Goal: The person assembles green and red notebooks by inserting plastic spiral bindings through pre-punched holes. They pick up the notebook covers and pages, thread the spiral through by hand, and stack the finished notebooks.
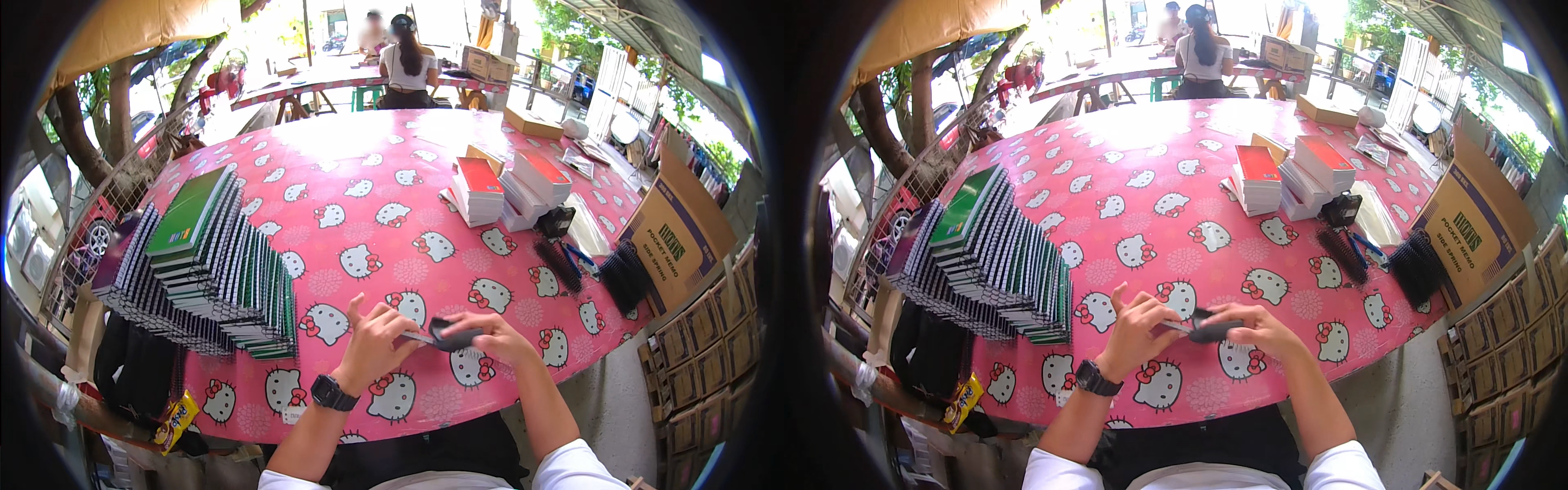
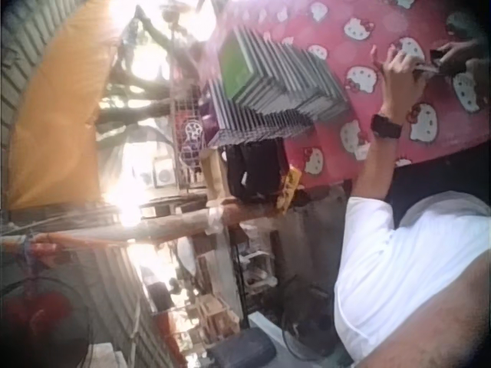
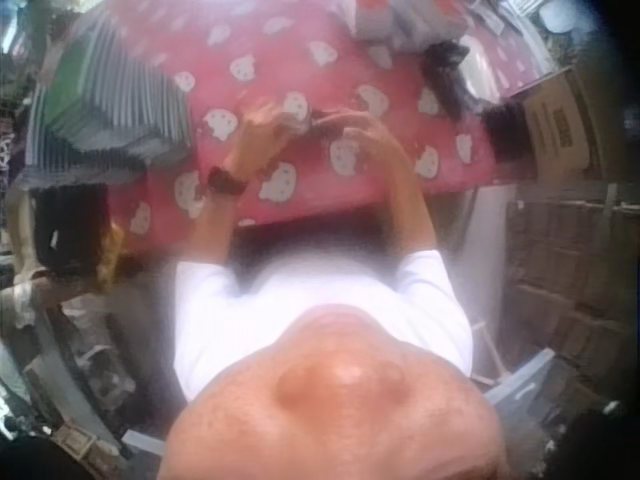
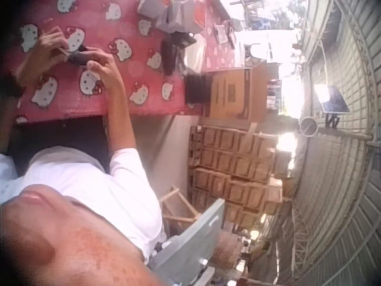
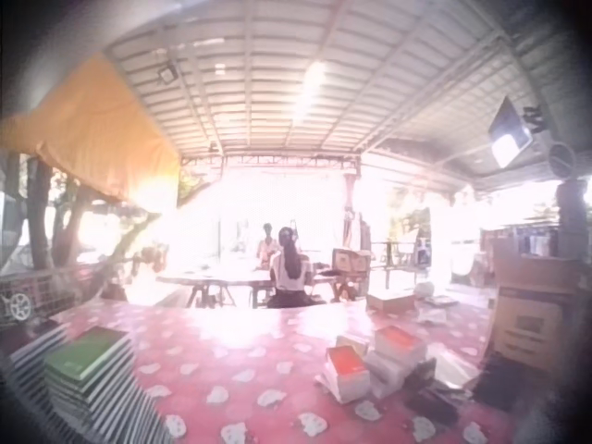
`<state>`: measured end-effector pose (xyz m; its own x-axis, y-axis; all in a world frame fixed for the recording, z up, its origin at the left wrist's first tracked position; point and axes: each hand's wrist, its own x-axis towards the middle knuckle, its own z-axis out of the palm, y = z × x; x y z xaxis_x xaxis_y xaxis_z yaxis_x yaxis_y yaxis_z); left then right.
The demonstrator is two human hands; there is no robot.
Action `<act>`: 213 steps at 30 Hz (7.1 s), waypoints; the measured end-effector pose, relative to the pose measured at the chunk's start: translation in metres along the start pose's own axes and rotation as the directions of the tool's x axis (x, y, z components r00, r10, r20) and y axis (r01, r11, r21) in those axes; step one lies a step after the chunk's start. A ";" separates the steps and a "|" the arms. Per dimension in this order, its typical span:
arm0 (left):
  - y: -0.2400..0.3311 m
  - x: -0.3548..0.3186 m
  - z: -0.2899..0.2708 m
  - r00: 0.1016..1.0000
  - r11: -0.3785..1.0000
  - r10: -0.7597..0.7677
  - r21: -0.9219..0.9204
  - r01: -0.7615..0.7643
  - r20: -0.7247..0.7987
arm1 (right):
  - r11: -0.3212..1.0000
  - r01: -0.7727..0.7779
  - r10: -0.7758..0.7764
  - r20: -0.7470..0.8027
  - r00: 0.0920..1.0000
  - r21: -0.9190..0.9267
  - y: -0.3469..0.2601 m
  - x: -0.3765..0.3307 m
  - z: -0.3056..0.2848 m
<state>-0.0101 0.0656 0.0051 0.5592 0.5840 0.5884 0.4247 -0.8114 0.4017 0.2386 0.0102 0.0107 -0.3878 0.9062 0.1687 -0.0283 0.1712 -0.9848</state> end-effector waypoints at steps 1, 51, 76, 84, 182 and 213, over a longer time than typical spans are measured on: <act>-0.002 0.002 -0.001 1.000 1.000 -0.002 -0.007 0.003 0.015 | 0.929 -0.102 0.075 -0.090 0.993 -0.355 0.002 0.006 -0.002; -0.042 -0.013 0.035 0.897 0.268 -0.366 -0.894 0.358 0.249 | 0.224 0.187 -0.264 0.125 0.956 -0.957 -0.040 -0.028 0.047; -0.046 -0.008 0.035 0.916 0.356 -0.283 -0.855 0.376 0.285 | 0.979 -0.009 0.002 0.033 0.999 0.203 0.000 -0.003 -0.007; -0.048 -0.012 0.039 0.915 0.388 -0.268 -0.835 0.389 0.302 | 0.999 0.025 -0.025 -0.025 0.999 0.020 -0.007 0.013 0.007; 0.049 -0.003 -0.113 0.742 0.656 -0.474 -0.752 -0.061 -0.474 | 0.834 0.519 -0.551 -0.245 0.798 -0.187 -0.144 0.116 0.120; -0.047 0.024 -0.213 0.391 0.878 0.060 0.235 0.418 -0.918 | 0.874 0.484 -0.457 -0.393 0.798 -0.034 -0.094 0.346 0.200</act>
<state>-0.1683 0.1129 0.1500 -0.4100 0.1569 0.8985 0.7735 -0.4622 0.4336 -0.0766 0.2302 0.1538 0.0662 0.7966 0.6009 -0.1807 0.6018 -0.7779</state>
